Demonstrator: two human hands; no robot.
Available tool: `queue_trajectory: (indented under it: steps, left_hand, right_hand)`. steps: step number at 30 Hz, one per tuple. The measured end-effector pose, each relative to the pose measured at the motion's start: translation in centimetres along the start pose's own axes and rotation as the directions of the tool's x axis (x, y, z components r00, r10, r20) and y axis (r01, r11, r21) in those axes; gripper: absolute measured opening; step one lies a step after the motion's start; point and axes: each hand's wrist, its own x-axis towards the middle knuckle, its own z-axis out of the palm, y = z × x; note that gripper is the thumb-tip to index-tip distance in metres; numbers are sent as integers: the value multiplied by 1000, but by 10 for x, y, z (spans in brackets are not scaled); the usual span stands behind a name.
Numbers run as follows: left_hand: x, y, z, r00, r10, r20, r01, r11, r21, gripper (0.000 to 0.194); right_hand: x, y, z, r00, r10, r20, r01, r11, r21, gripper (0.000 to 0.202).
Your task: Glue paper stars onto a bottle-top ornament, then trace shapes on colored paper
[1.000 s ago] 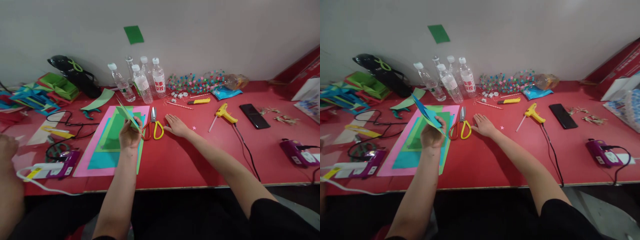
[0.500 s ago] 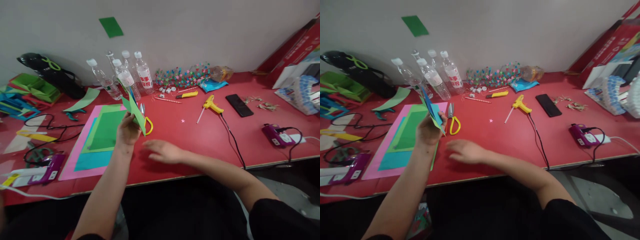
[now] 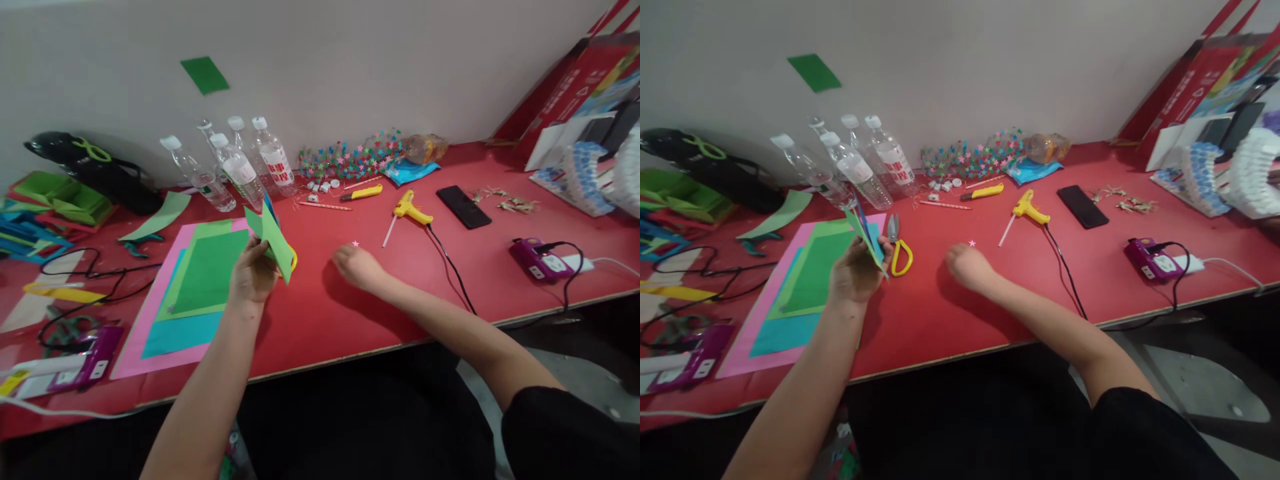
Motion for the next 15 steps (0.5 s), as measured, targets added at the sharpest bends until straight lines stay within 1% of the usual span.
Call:
queue_trajectory:
  steps: [2, 4, 6, 7, 8, 9, 10, 11, 12, 13, 14, 15]
  left_hand:
    - [1, 2, -3, 1000, 1, -9, -1, 1000, 2, 18]
    - [3, 0, -5, 1000, -6, -13, 5, 1000, -6, 18]
    - [5, -5, -4, 1000, -22, -11, 22, 1000, -13, 18]
    - [5, -8, -2, 999, -32, -9, 32, 999, -16, 18]
    - [6, -11, 1, 999, -43, -8, 42, 999, -17, 18]
    - [6, -13, 4, 999, -51, -5, 51, 999, -19, 18]
    - [6, -15, 7, 998, -56, 0, 56, 998, -21, 18]
    - [7, -16, 10, 998, -59, 8, 59, 998, -23, 18]
    - [7, -17, 13, 998, -60, 19, 61, 998, -27, 19]
    - [8, -17, 16, 998, -59, 30, 60, 998, -29, 19]
    - [9, -17, 17, 998, -58, 38, 59, 998, -27, 19]
    - [9, -17, 17, 998, -58, 41, 59, 998, -22, 20]
  right_hand:
    - [-7, 40, -5, 999, 35, -7, -36, 999, -28, 34]
    - [-13, 72, -11, 996, 81, -26, -83, 995, -55, 35]
    - [-13, 90, -16, 977, 194, -84, -201, 976, -88, 40]
    - [-11, 93, -18, 961, 248, -120, -260, 961, -97, 42]
    - [-7, 91, -18, 948, 278, -154, -293, 952, -91, 43]
    - [-3, 84, -17, 954, 260, -148, -272, 960, -69, 45]
    - [0, 72, -13, 968, 223, -118, -229, 973, -33, 47]
    - [2, 55, -8, 976, 203, -81, -204, 979, 4, 50]
    - [1, 35, -2, 976, 211, -53, -209, 977, 42, 56]
    - [-1, 11, 4, 987, 164, -3, -163, 982, 97, 60]
    - [-4, -13, 9, 998, 0, 66, -13, 982, 186, 59]
    - [-7, -36, 13, 965, -225, 135, 174, 933, 314, 51]
